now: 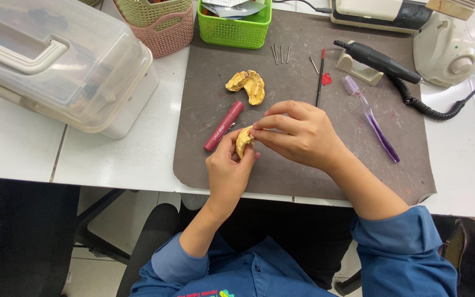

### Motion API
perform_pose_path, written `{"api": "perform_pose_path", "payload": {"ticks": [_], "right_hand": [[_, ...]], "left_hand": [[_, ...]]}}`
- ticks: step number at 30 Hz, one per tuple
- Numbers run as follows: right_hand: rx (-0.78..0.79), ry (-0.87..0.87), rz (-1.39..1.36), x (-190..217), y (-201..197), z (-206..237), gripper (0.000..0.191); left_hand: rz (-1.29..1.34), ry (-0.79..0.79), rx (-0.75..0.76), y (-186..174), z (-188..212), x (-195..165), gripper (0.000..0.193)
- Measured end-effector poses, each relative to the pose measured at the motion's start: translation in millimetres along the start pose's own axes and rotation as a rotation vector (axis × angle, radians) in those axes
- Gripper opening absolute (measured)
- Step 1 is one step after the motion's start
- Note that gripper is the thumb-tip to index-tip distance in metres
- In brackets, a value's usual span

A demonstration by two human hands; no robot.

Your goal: The person assembles a dental prosthesis by placing small teeth into a yellow mold, applying red material with a brush, and adjusting the components. They also use a rotary tool to modify the mold.

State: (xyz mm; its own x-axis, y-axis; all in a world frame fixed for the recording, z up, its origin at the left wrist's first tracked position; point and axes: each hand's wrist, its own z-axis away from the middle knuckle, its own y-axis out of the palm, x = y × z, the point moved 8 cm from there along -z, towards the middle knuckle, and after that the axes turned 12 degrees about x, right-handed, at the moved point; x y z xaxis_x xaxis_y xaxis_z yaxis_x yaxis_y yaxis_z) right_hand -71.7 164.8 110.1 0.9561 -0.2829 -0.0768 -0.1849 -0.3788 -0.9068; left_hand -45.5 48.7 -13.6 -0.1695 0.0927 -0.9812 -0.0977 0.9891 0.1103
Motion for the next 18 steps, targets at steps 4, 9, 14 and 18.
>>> {"api": "perform_pose_path", "payload": {"ticks": [4,9,14,18], "right_hand": [[-0.016,0.045,-0.034,-2.7,3.7,-1.5,0.02],[-0.025,0.075,-0.106,-4.7,4.2,-2.3,0.019],[-0.029,0.087,-0.112,-6.6,4.5,-2.9,0.016],[-0.016,0.082,-0.147,-6.9,4.8,-3.3,0.017]], "left_hand": [[0.005,-0.034,-0.005,-1.5,-2.0,3.3,0.024],[0.0,-0.033,-0.017,-1.8,-2.4,2.3,0.024],[0.023,-0.048,-0.006,-2.1,-4.1,3.8,0.023],[0.053,-0.072,-0.001,-2.4,-4.4,3.7,0.024]]}}
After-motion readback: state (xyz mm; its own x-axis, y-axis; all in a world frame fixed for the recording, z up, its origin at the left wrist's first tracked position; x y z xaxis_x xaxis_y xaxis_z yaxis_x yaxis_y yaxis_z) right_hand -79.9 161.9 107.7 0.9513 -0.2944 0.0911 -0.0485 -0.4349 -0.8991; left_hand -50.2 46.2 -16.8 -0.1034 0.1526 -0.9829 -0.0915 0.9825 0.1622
